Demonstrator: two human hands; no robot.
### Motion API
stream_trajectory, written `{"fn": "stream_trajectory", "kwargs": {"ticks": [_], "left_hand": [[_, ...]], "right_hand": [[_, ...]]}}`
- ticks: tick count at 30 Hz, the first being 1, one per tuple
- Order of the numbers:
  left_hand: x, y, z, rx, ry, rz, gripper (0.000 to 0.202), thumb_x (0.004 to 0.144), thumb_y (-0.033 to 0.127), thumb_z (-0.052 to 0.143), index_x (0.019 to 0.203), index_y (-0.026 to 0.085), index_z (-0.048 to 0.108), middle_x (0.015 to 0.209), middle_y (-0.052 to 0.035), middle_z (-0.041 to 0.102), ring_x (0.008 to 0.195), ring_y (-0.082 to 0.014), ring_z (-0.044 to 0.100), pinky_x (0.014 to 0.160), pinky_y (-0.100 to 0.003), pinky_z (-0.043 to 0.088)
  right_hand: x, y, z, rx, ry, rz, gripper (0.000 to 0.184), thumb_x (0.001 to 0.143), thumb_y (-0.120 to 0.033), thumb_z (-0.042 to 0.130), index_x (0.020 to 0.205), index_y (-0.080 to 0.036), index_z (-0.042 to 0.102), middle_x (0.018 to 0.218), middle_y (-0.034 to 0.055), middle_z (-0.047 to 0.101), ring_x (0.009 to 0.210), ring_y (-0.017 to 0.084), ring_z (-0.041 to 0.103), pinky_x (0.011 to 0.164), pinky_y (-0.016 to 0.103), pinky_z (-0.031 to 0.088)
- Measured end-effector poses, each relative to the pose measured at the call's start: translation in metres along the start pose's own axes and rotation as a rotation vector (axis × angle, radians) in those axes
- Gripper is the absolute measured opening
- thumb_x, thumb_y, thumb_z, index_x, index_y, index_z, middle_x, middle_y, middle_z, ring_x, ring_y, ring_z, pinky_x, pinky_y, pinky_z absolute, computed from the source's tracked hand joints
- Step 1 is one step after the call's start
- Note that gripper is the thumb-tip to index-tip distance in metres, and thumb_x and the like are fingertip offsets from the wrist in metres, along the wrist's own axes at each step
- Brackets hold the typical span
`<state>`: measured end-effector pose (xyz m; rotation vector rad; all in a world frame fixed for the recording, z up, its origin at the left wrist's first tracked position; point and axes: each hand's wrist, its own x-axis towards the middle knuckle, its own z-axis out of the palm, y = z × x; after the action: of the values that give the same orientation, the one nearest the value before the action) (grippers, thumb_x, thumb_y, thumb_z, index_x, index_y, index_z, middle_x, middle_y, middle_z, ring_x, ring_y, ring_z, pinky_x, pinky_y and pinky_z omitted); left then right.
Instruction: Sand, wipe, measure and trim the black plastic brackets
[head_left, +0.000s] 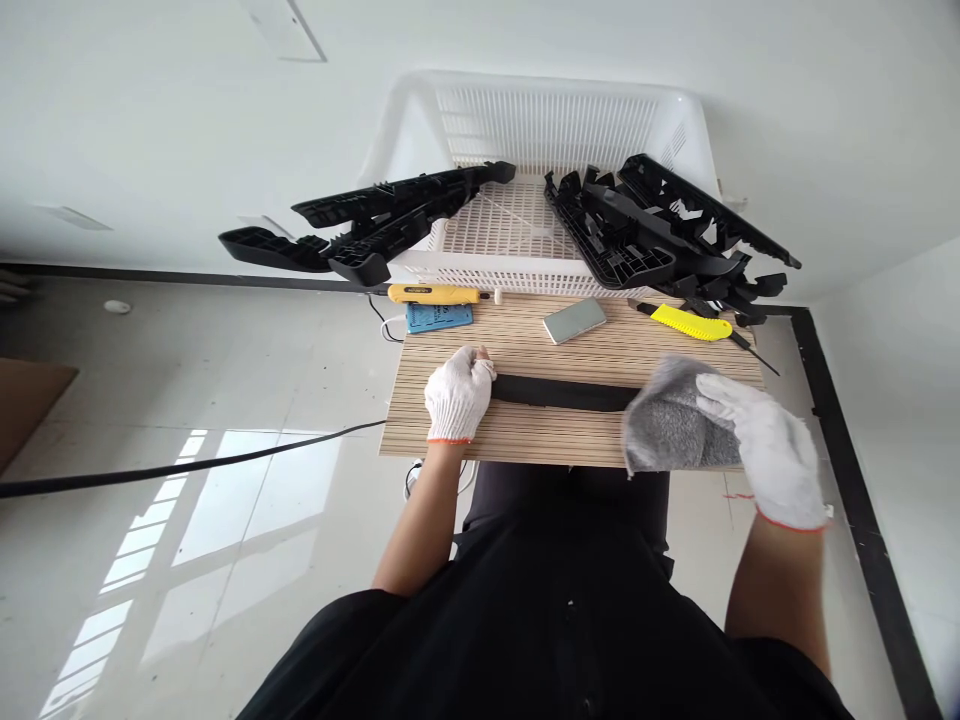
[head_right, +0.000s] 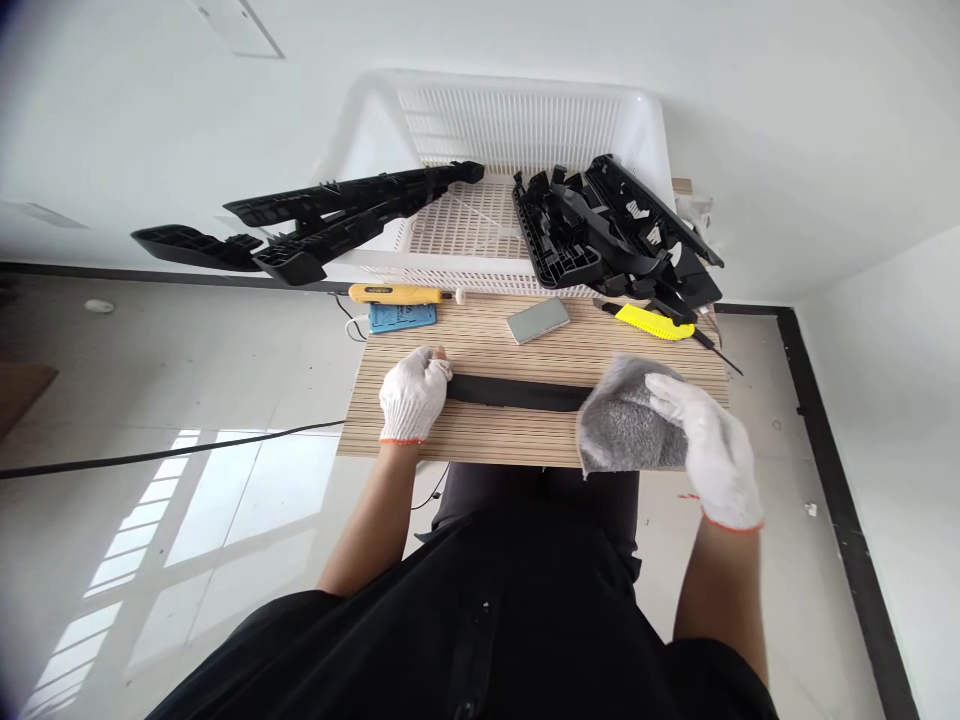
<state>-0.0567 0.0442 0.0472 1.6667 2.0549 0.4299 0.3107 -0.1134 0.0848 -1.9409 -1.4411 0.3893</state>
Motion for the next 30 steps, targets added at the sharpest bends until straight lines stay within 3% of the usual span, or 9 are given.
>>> {"fn": "stream_trajectory", "kwargs": {"ticks": [3,7,10,16,19,21,23,28,30], "left_hand": [[0.000,0.000,0.000,-0.003,-0.003,0.006,0.045,0.105,0.052,0.038,0.076,0.027,0.062,0.077,-0.0040,0.074,0.085,-0.0267,0.071,0.073,-0.034,0.037],[0.001,-0.001,0.000,0.038,-0.005,-0.010,0.045,0.105,0.053,0.038,0.079,0.027,0.064,0.079,-0.0055,0.075,0.088,-0.0283,0.072,0.074,-0.034,0.039],[0.001,-0.002,0.001,0.082,-0.007,-0.018,0.045,0.106,0.052,0.039,0.083,0.027,0.069,0.083,-0.0071,0.077,0.091,-0.0295,0.074,0.075,-0.034,0.041],[0.002,-0.001,0.002,0.158,0.010,-0.030,0.042,0.107,0.048,0.039,0.094,0.027,0.073,0.093,-0.0113,0.081,0.095,-0.0323,0.075,0.074,-0.036,0.040],[0.003,0.000,0.001,0.155,0.012,-0.036,0.043,0.108,0.047,0.036,0.094,0.027,0.072,0.094,-0.0109,0.081,0.097,-0.0310,0.075,0.074,-0.035,0.039],[0.003,0.000,0.000,0.141,0.005,-0.042,0.044,0.108,0.047,0.035,0.092,0.027,0.071,0.092,-0.0100,0.081,0.096,-0.0304,0.074,0.074,-0.035,0.039],[0.004,-0.001,-0.001,0.108,-0.009,-0.045,0.044,0.107,0.047,0.035,0.089,0.027,0.070,0.090,-0.0086,0.080,0.095,-0.0300,0.074,0.075,-0.035,0.040],[0.006,-0.004,-0.002,0.017,-0.027,-0.029,0.041,0.105,0.048,0.040,0.085,0.028,0.069,0.085,-0.0055,0.079,0.094,-0.0296,0.074,0.077,-0.035,0.040],[0.008,-0.005,-0.002,0.008,-0.031,-0.031,0.040,0.105,0.048,0.041,0.085,0.028,0.069,0.085,-0.0058,0.079,0.094,-0.0303,0.074,0.076,-0.036,0.040]], "right_hand": [[0.015,0.003,0.046,-0.204,-0.110,-0.216,0.045,0.111,-0.044,0.046,0.127,-0.021,0.081,0.137,0.0105,0.078,0.141,0.034,0.066,0.125,0.060,0.047],[0.012,-0.009,0.078,-0.404,-0.148,-0.394,0.043,0.112,-0.036,0.046,0.131,-0.018,0.080,0.140,0.0107,0.077,0.140,0.033,0.068,0.127,0.061,0.044],[0.008,-0.038,0.105,-0.443,-0.221,-0.504,0.043,0.113,-0.034,0.048,0.141,-0.016,0.075,0.148,0.0119,0.072,0.142,0.032,0.067,0.129,0.057,0.043],[0.022,-0.113,0.182,-0.368,-0.413,-0.707,0.050,0.114,-0.037,0.046,0.155,-0.013,0.063,0.162,0.0152,0.060,0.148,0.033,0.061,0.127,0.054,0.046],[0.029,-0.129,0.201,-0.350,-0.424,-0.766,0.052,0.114,-0.035,0.045,0.157,-0.009,0.059,0.164,0.0178,0.057,0.150,0.032,0.059,0.128,0.054,0.044],[0.031,-0.121,0.198,-0.344,-0.413,-0.803,0.051,0.114,-0.035,0.046,0.157,-0.010,0.060,0.163,0.0175,0.058,0.150,0.032,0.059,0.129,0.054,0.044],[0.032,-0.098,0.180,-0.343,-0.406,-0.803,0.049,0.114,-0.035,0.049,0.156,-0.014,0.062,0.162,0.0155,0.060,0.149,0.031,0.060,0.129,0.055,0.044],[0.036,0.000,0.090,-0.369,-0.415,-0.618,0.041,0.113,-0.038,0.053,0.146,-0.023,0.071,0.154,0.0081,0.068,0.142,0.026,0.067,0.131,0.050,0.044],[0.036,0.032,0.057,-0.407,-0.393,-0.547,0.046,0.114,-0.044,0.047,0.143,-0.020,0.074,0.152,0.0110,0.069,0.144,0.030,0.065,0.131,0.052,0.042]]}}
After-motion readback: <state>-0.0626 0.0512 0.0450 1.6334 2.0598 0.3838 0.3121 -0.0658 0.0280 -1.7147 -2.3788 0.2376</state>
